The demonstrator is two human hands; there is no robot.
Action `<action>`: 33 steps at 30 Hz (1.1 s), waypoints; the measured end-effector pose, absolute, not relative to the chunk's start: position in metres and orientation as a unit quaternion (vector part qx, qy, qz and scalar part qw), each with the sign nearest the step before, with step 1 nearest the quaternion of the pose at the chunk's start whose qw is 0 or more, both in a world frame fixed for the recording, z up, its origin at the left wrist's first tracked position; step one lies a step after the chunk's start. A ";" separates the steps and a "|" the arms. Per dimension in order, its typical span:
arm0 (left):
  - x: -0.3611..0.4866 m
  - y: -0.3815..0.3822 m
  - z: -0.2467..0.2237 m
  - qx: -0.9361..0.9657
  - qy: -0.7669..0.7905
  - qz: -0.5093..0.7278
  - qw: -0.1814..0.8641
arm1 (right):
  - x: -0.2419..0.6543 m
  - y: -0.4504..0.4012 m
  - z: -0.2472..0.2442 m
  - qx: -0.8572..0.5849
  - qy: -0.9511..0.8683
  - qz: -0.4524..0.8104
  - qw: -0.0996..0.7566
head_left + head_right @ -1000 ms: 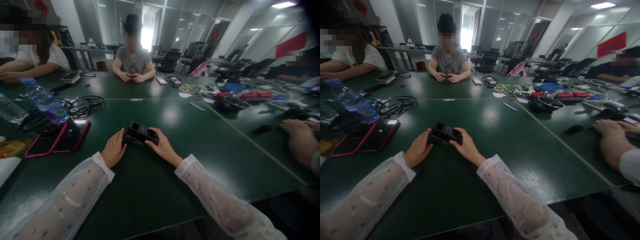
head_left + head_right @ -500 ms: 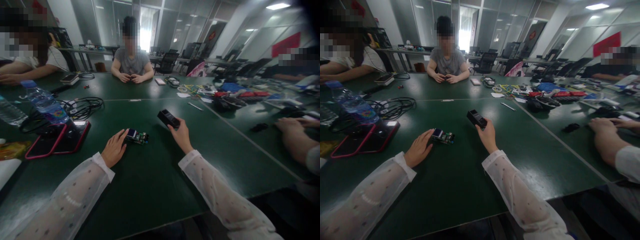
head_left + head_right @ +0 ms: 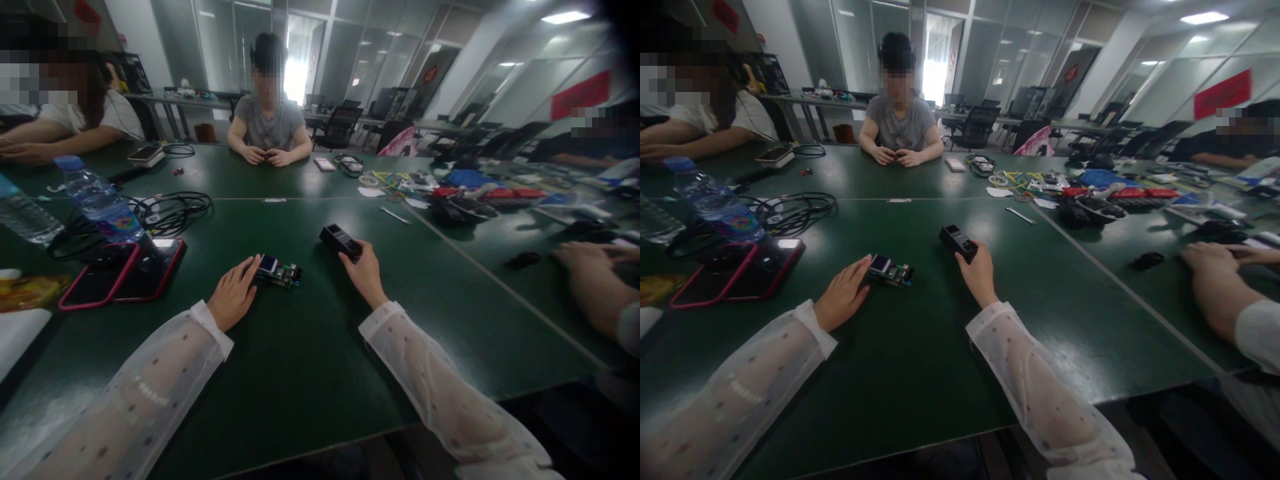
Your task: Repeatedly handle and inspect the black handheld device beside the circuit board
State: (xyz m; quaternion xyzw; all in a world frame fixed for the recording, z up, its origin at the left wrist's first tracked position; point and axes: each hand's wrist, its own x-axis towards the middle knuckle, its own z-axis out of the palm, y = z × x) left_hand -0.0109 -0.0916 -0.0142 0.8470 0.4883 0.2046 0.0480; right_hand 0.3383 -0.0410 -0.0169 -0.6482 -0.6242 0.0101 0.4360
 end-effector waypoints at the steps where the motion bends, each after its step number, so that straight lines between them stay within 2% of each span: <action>1: -0.011 -0.091 -0.015 0.845 0.489 0.208 0.050 | 0.338 -0.041 -0.017 -0.651 -0.624 0.010 0.433; 9: -0.012 -0.090 -0.020 0.848 0.491 0.197 0.030 | 0.339 -0.039 -0.025 -0.660 -0.637 -0.022 0.397; 28: -0.012 -0.089 -0.018 0.853 0.491 0.176 0.031 | 0.338 -0.040 -0.023 -0.654 -0.648 -0.022 0.390; 33: -0.012 -0.090 -0.016 0.853 0.489 0.181 0.031 | 0.336 -0.040 -0.020 -0.653 -0.635 0.001 0.413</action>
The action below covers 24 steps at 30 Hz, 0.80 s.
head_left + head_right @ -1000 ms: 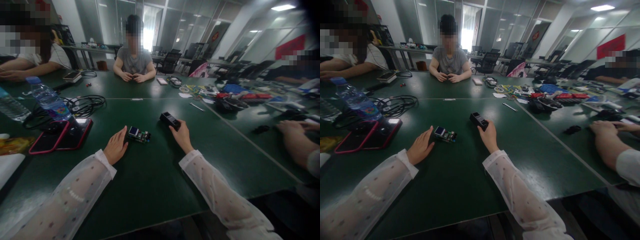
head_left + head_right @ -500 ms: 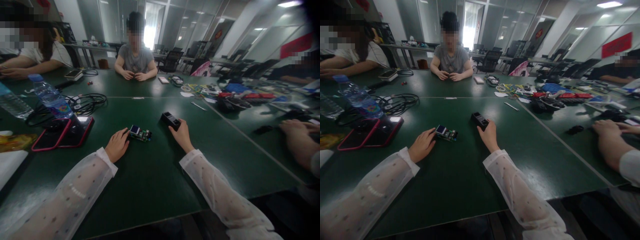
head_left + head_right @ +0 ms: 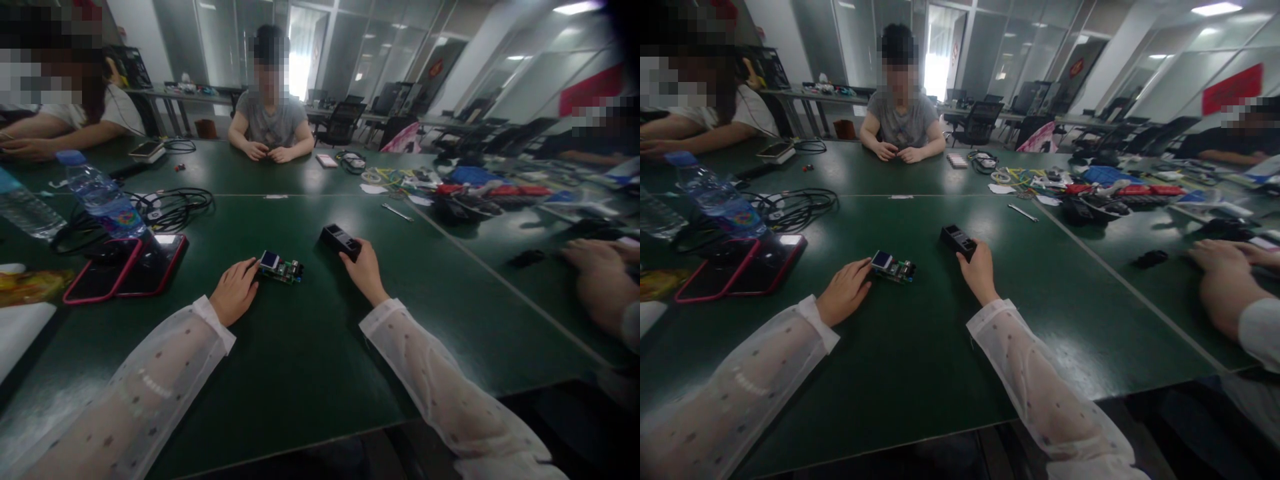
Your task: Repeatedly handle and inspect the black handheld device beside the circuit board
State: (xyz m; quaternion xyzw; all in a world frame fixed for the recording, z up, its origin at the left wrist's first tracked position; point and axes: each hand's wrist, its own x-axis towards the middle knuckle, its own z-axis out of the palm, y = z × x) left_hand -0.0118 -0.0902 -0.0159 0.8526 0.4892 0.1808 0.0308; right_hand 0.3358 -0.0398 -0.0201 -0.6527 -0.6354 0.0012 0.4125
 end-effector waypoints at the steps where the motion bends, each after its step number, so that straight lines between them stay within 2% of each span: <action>1: -0.011 -0.090 -0.015 0.852 0.491 0.178 0.032 | 0.333 -0.041 -0.018 -0.649 -0.632 0.010 0.424; 5: -0.011 -0.090 -0.014 0.852 0.492 0.174 0.031 | 0.309 -0.054 -0.004 -0.579 -0.647 0.067 0.492; 8: -0.011 -0.090 -0.015 0.854 0.490 0.176 0.030 | 0.280 -0.073 0.009 -0.515 -0.681 0.097 0.511; 16: -0.011 -0.090 -0.018 0.850 0.490 0.189 0.027 | 0.235 -0.109 0.020 -0.422 -0.779 0.162 0.433; 24: -0.011 -0.091 -0.016 0.857 0.475 0.199 0.029 | 0.237 -0.102 0.013 -0.433 -0.783 0.151 0.421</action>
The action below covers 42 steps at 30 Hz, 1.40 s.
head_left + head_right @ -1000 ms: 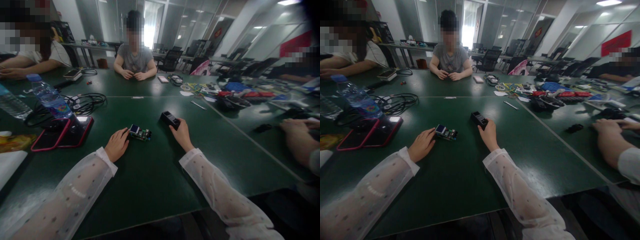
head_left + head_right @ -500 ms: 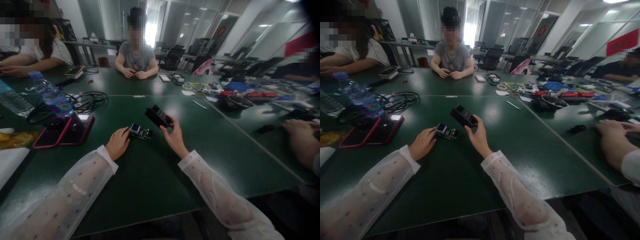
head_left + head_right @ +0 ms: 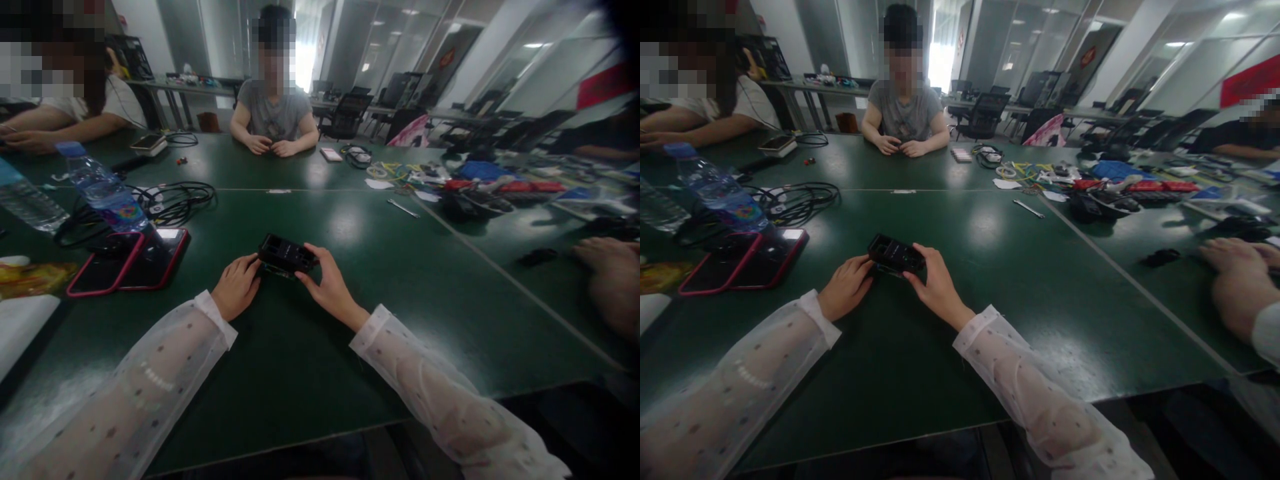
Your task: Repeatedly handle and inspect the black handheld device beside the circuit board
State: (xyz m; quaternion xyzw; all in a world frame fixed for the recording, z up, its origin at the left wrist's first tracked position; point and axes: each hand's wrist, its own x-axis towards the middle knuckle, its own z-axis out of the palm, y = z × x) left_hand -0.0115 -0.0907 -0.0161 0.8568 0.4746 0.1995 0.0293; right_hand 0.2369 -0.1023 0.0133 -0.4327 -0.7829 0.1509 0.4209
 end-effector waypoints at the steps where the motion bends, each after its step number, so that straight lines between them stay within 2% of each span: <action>1: -0.012 -0.091 -0.016 0.857 0.475 0.199 0.033 | 0.238 -0.102 0.012 -0.435 -0.786 0.152 0.412; 9: -0.011 -0.089 -0.024 0.838 0.499 0.219 0.026 | 0.241 -0.095 -0.001 -0.444 -0.814 0.182 0.327; 42: -0.010 -0.089 -0.018 0.844 0.494 0.203 0.043 | 0.242 -0.097 0.004 -0.397 -0.821 0.223 0.345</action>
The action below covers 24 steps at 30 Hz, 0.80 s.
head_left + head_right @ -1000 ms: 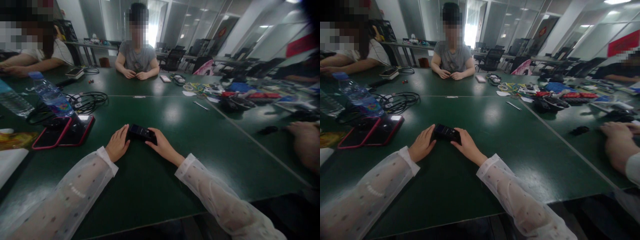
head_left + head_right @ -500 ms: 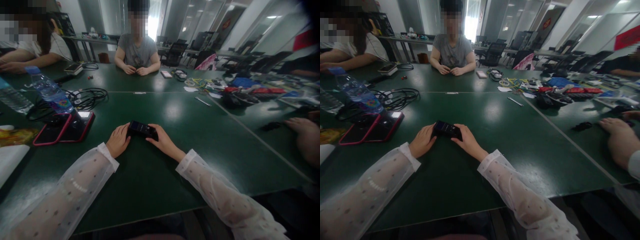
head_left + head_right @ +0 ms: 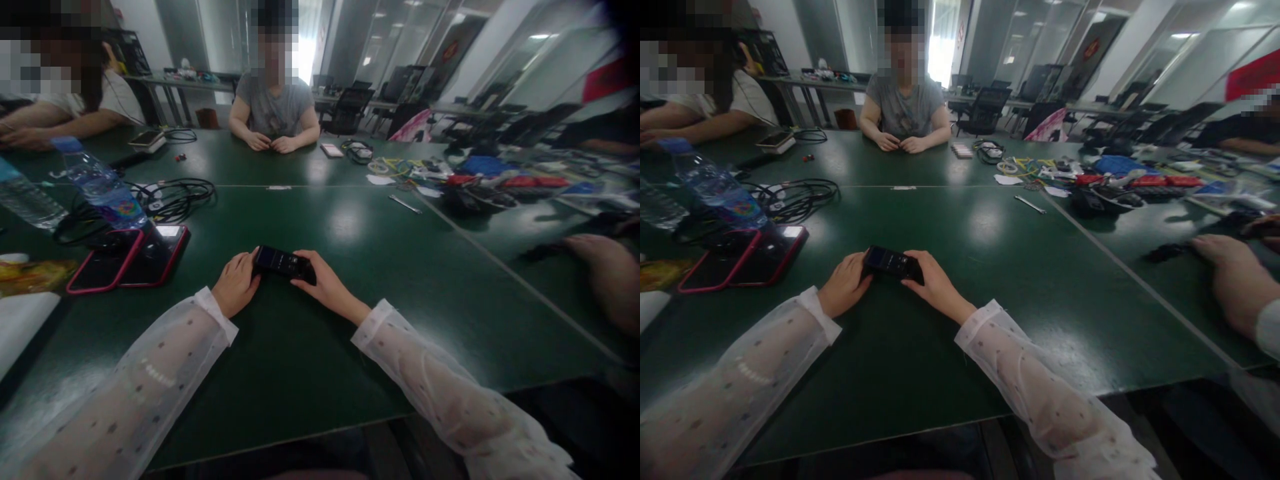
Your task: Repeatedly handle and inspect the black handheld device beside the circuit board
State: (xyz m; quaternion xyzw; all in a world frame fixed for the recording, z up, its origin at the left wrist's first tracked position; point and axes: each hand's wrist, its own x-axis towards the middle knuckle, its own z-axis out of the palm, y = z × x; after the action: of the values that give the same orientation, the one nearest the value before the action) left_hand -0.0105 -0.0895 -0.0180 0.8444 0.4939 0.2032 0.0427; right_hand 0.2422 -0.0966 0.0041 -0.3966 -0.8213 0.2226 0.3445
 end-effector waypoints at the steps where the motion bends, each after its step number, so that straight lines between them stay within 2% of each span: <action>1: -0.010 -0.089 -0.018 0.845 0.493 0.204 0.042 | 0.242 -0.097 0.004 -0.394 -0.821 0.221 0.348; 24: -0.011 -0.090 -0.017 0.842 0.502 0.193 0.045 | 0.243 -0.095 -0.001 -0.445 -0.800 0.227 0.332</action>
State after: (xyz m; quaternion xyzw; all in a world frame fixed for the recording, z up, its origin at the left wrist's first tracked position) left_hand -0.0109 -0.0903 -0.0175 0.8420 0.5017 0.1934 0.0451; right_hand 0.2432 -0.0951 -0.0012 -0.4447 -0.8005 0.2271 0.3316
